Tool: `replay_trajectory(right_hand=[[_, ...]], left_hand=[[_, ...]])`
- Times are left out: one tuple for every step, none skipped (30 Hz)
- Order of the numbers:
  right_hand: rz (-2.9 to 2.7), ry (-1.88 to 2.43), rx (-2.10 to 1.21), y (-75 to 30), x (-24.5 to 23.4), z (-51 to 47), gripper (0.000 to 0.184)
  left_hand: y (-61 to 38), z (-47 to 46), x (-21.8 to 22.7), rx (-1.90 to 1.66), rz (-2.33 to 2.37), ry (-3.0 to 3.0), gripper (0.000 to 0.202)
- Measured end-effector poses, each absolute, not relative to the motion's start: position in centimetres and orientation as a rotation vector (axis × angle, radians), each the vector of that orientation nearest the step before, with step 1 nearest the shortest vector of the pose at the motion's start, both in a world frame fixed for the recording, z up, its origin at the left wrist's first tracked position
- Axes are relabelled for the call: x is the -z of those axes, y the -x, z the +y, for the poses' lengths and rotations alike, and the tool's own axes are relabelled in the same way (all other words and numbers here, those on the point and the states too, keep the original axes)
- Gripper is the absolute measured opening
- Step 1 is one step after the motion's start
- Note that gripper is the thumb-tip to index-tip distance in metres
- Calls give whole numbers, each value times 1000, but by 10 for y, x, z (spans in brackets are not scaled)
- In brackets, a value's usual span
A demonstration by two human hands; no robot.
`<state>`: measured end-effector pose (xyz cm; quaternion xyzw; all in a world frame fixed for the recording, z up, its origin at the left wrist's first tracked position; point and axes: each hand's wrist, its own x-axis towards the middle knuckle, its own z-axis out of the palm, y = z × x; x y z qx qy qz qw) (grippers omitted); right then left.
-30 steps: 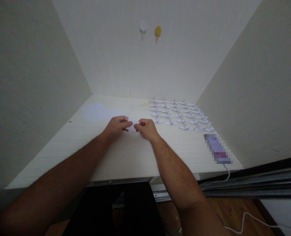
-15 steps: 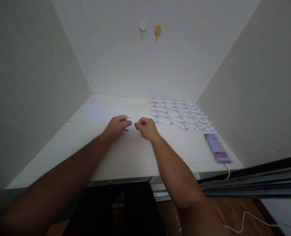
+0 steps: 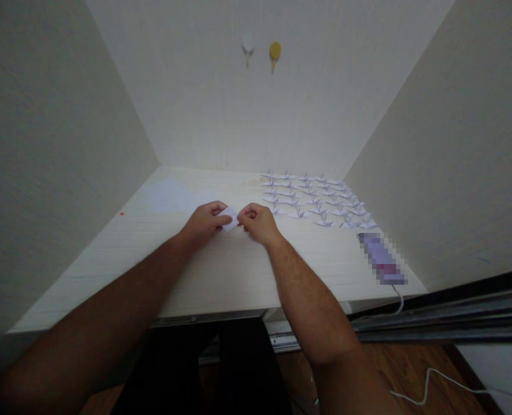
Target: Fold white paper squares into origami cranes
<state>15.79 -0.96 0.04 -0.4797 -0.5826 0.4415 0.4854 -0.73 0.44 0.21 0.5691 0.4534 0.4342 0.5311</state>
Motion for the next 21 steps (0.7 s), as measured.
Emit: replay_trajectory(right_hand=[[-1401,1166,-1054,-158,-1,-10,17],[-1390,1163,-1038,-158,-2,-10,18],[-1387,1156,-1030,-158,-3,-10,19],[-1388,1146,-1030,-158,-4,-11,20],[-1391,1132,-1035,-159,-4,-11,21],[-1389,1113,-1047,-159,-4,-11,22],[-1383,1092,-1063,-160,-4,-11,24],[-1375,1072,-1086,-161,-3,-10,27],[-1371,1051,-1116,-162,-2,-10,30],[-1369,1029,-1145,-163,-1,-9,33],[-1370,1008,-1172,-164,0,-9,34],[-1374,989,-1196,-164,0,-9,34],[-1379,971,-1214,-165,0,-9,34],[-1382,955,-1232,-165,1,-9,33],[-1382,940,-1248,-165,0,-9,33],[-1381,924,-1265,-165,0,-9,34],[-1378,908,-1284,-165,-1,-10,34],[-1373,890,-1300,-165,-1,-10,35],[-1366,872,-1315,-165,-2,-11,36],[-1361,855,-1330,-165,-2,-11,37],[-1357,838,-1348,-166,-3,-11,38]], left_hand=[[8,4,-3,-1001,1087,-1396,21],[8,3,-4,-958,1089,-1429,21],[8,2,-5,-916,1093,-1453,21],[9,1,-5,-884,1094,-1464,21],[9,1,-5,-865,1090,-1461,21],[10,1,-5,-868,1083,-1439,20],[10,2,-5,-890,1068,-1401,20],[10,3,-5,-923,1046,-1349,20],[11,4,-4,-961,1023,-1290,21],[11,6,-4,-989,1003,-1235,22],[11,7,-4,-1004,987,-1189,23],[12,7,-4,-1008,974,-1153,24],[12,8,-4,-1004,958,-1128,25],[12,8,-5,-995,939,-1108,26],[13,8,-5,-984,916,-1095,26],[13,7,-6,-974,890,-1084,27],[14,7,-7,-965,864,-1075,27],[14,6,-8,-956,838,-1066,28],[14,5,-8,-949,813,-1059,29],[15,4,-9,-940,791,-1053,29],[15,3,-10,-930,771,-1047,30]])
